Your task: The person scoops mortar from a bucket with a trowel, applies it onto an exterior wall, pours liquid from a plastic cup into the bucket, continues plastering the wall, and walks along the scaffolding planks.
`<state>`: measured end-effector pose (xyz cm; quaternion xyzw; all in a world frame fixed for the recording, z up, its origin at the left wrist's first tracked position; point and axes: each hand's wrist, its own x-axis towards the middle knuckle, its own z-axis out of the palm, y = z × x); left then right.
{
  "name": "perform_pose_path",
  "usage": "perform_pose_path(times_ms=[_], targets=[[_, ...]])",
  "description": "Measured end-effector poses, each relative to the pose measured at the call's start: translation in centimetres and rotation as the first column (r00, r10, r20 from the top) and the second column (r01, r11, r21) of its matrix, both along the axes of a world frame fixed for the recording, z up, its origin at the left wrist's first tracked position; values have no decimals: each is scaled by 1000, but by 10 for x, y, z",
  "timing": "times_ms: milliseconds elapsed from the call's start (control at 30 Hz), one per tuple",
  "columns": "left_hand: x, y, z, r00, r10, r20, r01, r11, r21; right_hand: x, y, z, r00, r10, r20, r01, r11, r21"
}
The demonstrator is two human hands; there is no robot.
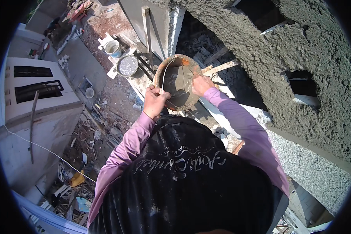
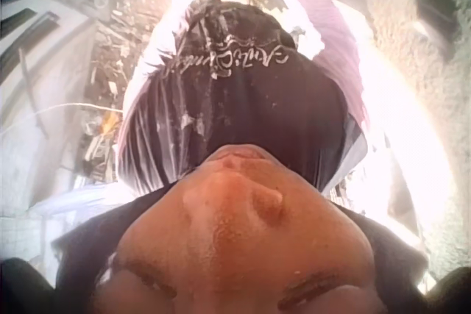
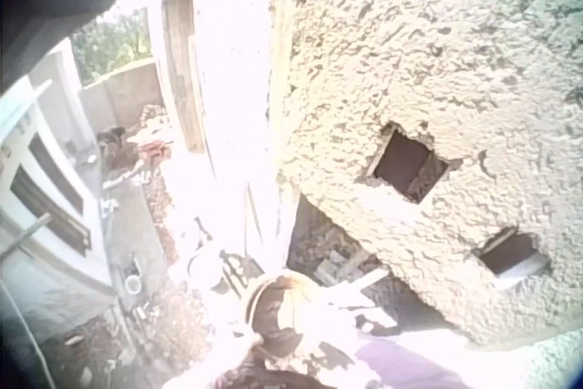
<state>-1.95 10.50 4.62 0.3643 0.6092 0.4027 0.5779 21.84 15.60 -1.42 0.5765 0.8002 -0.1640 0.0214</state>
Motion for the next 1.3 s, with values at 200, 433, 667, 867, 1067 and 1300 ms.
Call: perform_pose_path(times_ms=[200, 433, 667, 867, 1067, 1300], targets=[[-16, 4, -5, 1000, -3, -11, 2, 998, -65, -15, -33, 7, 930, 353, -106, -359, 932, -42], [-18, -1, 4, 1000, -1, -12, 1, 1000, -15, -5, 19, 6, 966, 246, 85, -252, 966, 65], [-37, 18, -4, 998, 22, 60, -8, 974, -225, -30, -1, 48, 963, 266, 36, -262, 962, -78], [-39, 26, -11, 948, -83, -306, 141, 975, 174, -23, 60, 56, 922, 276, 271, -218, 950, -226], [-64, 54, -15, 993, -39, -110, 51, 993, 102, -54, 42, 30, 966, -53, -253, -64, 899, -433], [-91, 57, 8, 989, 45, 140, -43, 999, -14, -51, 60, 96, 934, -170, -313, 49, 931, -362]])
